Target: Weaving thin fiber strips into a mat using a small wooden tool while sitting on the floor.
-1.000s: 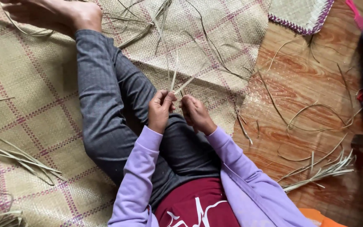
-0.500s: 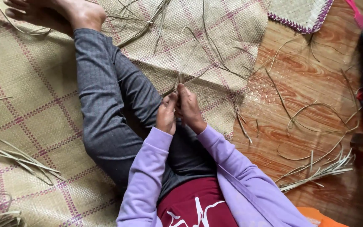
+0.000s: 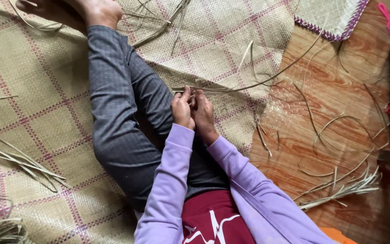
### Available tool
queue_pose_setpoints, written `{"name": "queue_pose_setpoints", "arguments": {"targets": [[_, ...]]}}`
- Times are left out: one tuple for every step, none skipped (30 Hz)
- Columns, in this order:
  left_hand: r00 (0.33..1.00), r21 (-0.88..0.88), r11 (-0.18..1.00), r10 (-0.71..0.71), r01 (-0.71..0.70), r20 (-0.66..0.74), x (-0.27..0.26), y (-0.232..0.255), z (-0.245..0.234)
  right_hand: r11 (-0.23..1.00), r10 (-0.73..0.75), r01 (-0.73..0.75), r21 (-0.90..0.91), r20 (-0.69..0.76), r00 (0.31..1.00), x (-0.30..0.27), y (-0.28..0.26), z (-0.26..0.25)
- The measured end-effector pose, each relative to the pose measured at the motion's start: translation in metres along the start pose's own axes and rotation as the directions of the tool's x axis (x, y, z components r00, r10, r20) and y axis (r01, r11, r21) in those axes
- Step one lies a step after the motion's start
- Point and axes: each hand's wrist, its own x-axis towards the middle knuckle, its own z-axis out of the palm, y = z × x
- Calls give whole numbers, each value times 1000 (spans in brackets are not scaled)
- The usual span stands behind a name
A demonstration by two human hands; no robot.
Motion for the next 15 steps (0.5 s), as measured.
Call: {"name": "queue_pose_setpoints", "arguments": {"targets": [[1000, -12, 1000, 0, -1, -22, 0, -1, 3, 997, 7, -5, 79, -20, 1000, -3, -6, 0], [999, -24, 1000, 0, -1, -44, 0, -1, 5, 987, 15, -9, 158, -40, 999, -7, -12, 0], [999, -24, 1000, 0, -1, -41, -2, 1, 8, 987, 14, -7, 158, -42, 999, -9, -18, -1], [998, 47, 999, 13, -11, -54, -5, 3, 11, 978, 40, -36, 204, -17, 999, -12, -24, -3], [998, 117, 993, 29, -22, -61, -7, 6, 15, 967, 62, -62, 248, 9, 998, -14, -31, -5], [998, 117, 993, 30, -23, -55, -3, 9, 14, 967, 56, -56, 250, 6, 998, -18, -41, -7], [997, 190, 981, 50, -38, -60, 1, 12, 14, 953, 75, -85, 292, 47, 996, -22, -52, -9], [995, 262, 964, 71, -52, -64, 6, 15, 13, 936, 92, -116, 332, 88, 992, -26, -62, -11], [996, 264, 963, 70, -53, -56, 8, 20, 12, 936, 86, -109, 335, 83, 993, -26, -63, -15], [994, 273, 960, 85, -65, -61, 11, 25, 12, 926, 92, -123, 356, 102, 991, -25, -64, -18], [993, 280, 957, 98, -76, -68, 13, 30, 11, 917, 98, -137, 374, 122, 988, -25, -65, -23], [993, 279, 957, 96, -75, -62, 16, 37, 5, 918, 94, -132, 374, 117, 989, -28, -71, -25], [989, 302, 948, 129, -100, -77, 20, 45, 0, 908, 121, -169, 384, 145, 982, -30, -78, -27], [983, 325, 937, 162, -125, -91, 24, 53, -5, 896, 148, -206, 394, 175, 974, -31, -85, -28], [983, 327, 937, 161, -126, -83, 34, 61, -10, 895, 143, -200, 398, 169, 975, -32, -83, -29]]}}
